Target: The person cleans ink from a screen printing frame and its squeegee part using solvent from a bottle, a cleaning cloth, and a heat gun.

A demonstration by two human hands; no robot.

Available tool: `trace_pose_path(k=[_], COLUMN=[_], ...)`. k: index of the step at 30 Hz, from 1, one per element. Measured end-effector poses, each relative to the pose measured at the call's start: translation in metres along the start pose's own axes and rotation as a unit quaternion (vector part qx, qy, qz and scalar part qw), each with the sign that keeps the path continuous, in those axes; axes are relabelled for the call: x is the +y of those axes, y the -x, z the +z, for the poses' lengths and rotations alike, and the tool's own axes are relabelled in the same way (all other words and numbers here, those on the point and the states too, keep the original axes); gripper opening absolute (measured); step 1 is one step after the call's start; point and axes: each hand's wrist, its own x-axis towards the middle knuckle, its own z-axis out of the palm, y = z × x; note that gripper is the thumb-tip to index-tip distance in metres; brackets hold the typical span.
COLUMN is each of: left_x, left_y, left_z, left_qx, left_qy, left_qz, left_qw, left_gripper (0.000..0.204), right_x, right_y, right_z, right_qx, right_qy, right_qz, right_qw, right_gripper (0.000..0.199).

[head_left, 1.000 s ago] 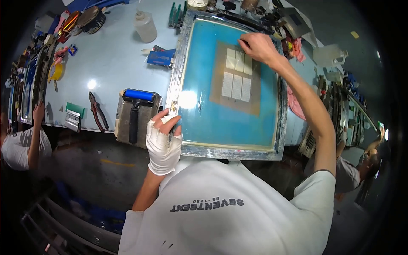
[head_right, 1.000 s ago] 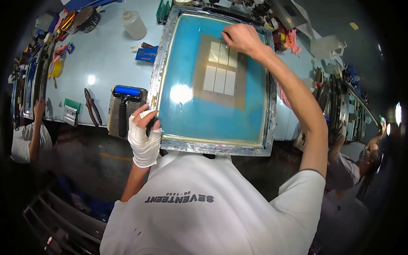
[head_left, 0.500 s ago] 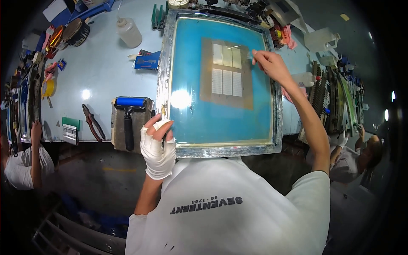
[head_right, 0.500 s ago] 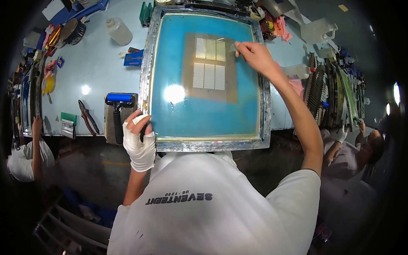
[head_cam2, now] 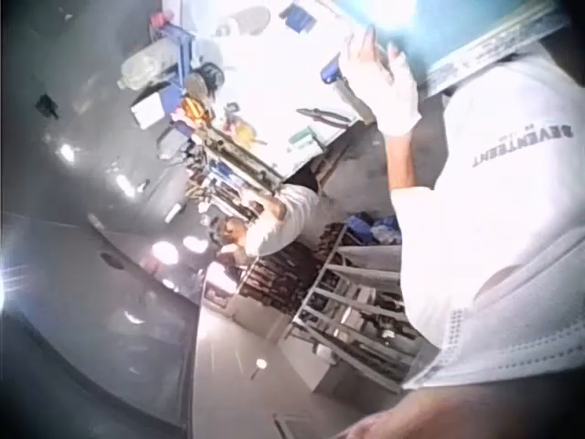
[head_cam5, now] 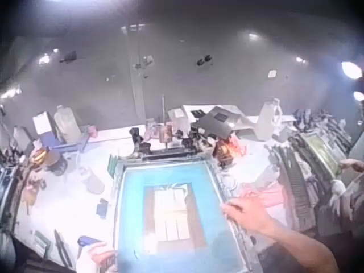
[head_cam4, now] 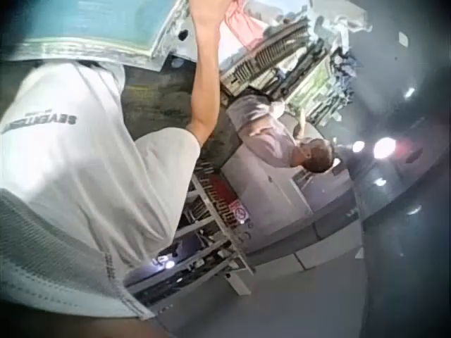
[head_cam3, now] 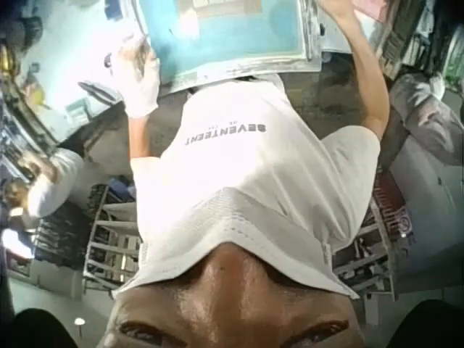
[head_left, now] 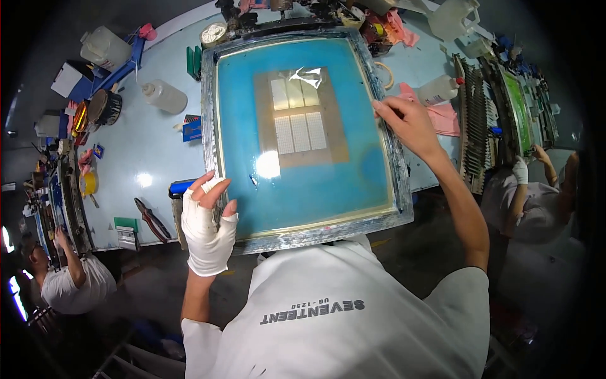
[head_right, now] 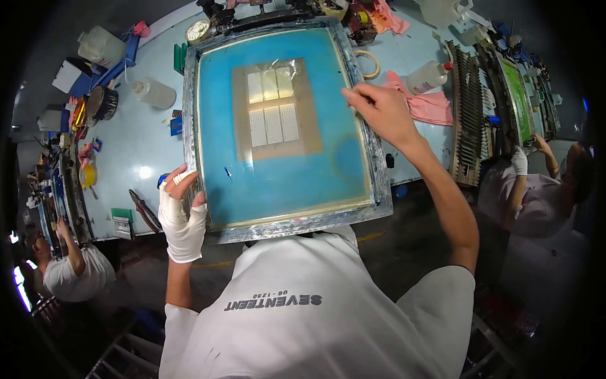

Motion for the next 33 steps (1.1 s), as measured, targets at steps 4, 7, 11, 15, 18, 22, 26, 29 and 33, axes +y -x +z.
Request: trace_pose_path(k=[4,7,11,15,18,22,26,29,33], left_x=[0.009,0.014,0.019,0.029,0.019,0.013,0.007,0.007,0.013], left_y=[-0.003,0.005,-0.001,-0.035,-0.045,-0.045,-0.026,-0.003,0.029], left_z=[0.009,0.016,0.009,0.005,0.019,0.03,0.033,0.03,0.023], left_qx=[-0.029,-0.037,-0.047,-0.052,-0.069,-0.085,-0.069,-0.035,-0.013], left_qy=[-0.015,-0.036,-0.065,-0.033,-0.027,-0.044,-0.055,-0.073,-0.072], left_qz=[-0.005,-0.019,-0.032,-0.023,-0.031,-0.054,-0.102,-0.1,-0.143], left_qw=[0.999,0.998,0.996,0.998,0.997,0.994,0.991,0.992,0.987], left_gripper=[0.037,0.039,0.038,0.036,0.037,0.042,0.043,0.045,0.046], right_x=[-0.013,0.005,0.011,0.02,0.023,0.041,0.033,0.018,0.015], right_y=[-0.033,-0.071,-0.095,-0.095,-0.1,-0.107,-0.119,-0.127,-0.151], right_z=[0.008,0.016,0.014,0.013,0.01,0.017,0.017,0.03,0.05], right_qx=[-0.028,0.002,0.024,0.03,0.028,0.018,-0.036,-0.051,-0.058], right_qy=[-0.011,0.015,0.006,-0.079,-0.066,-0.092,-0.028,0.007,0.064], right_qz=[-0.045,-0.13,-0.149,-0.124,-0.128,-0.122,-0.107,-0.121,-0.143], right_qw=[0.999,0.991,0.989,0.989,0.989,0.988,0.993,0.991,0.986], right_gripper=[0.039,0.043,0.048,0.049,0.049,0.05,0.049,0.05,0.054])
